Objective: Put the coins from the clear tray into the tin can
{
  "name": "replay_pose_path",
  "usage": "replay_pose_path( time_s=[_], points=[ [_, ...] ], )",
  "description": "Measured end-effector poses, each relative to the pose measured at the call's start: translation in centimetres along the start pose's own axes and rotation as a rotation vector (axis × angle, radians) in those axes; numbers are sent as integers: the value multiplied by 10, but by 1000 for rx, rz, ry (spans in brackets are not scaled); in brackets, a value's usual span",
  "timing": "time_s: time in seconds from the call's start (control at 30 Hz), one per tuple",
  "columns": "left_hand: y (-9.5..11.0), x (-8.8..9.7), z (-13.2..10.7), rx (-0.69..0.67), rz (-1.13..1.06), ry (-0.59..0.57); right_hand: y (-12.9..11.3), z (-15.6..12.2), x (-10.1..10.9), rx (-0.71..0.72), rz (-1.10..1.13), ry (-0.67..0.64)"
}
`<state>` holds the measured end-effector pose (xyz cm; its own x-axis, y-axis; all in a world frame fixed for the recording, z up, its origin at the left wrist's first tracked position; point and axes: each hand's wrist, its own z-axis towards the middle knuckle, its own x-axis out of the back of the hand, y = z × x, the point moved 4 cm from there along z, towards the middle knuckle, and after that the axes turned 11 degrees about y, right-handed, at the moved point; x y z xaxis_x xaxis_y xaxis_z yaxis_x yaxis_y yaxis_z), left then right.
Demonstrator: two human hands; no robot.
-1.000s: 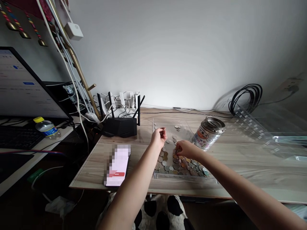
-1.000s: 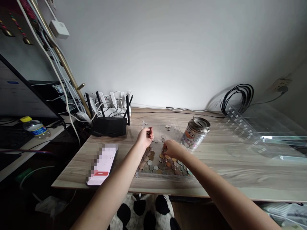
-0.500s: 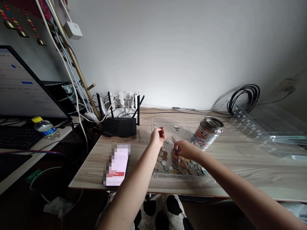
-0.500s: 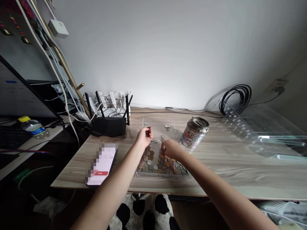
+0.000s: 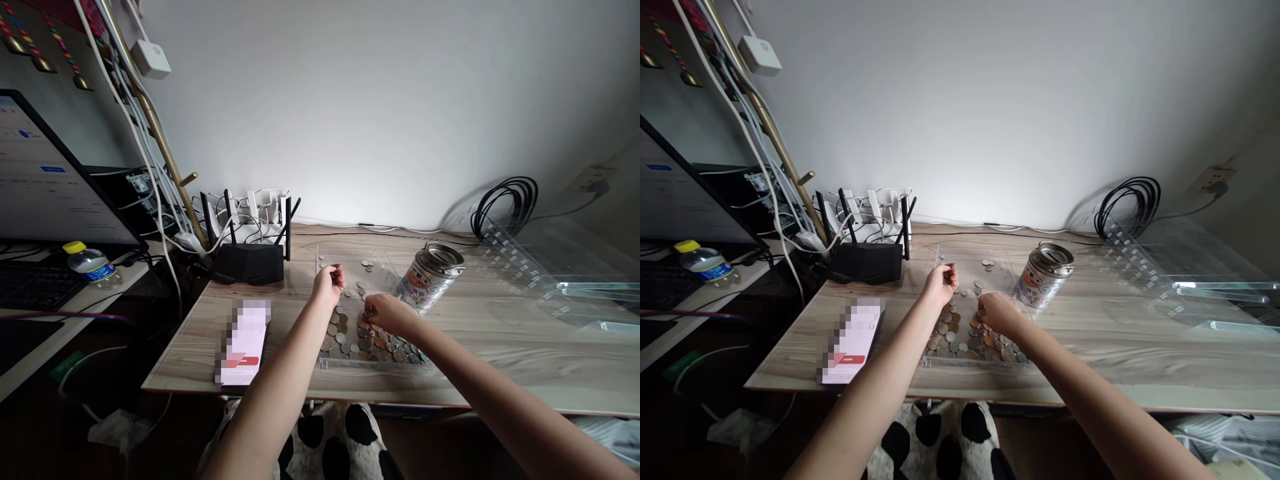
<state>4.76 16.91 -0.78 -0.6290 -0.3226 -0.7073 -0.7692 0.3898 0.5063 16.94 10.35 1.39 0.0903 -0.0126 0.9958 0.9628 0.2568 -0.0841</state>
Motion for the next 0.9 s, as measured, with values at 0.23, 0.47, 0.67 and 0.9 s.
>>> replay_pose_path(
  time_s=[0.23,0.47,0.67,0.9],
  points=[
    [0,0,0,3,7,8,-2,2,7,105,152,-19],
    [10,2,1,-34,-11,1,-42,18,-7,46,367,-58],
    [10,2,3,-12,-20,12,-67,18,-10,170,168,-29],
    [9,3,3,10,-49,33,-58,19,-14,143,240,5]
  ],
)
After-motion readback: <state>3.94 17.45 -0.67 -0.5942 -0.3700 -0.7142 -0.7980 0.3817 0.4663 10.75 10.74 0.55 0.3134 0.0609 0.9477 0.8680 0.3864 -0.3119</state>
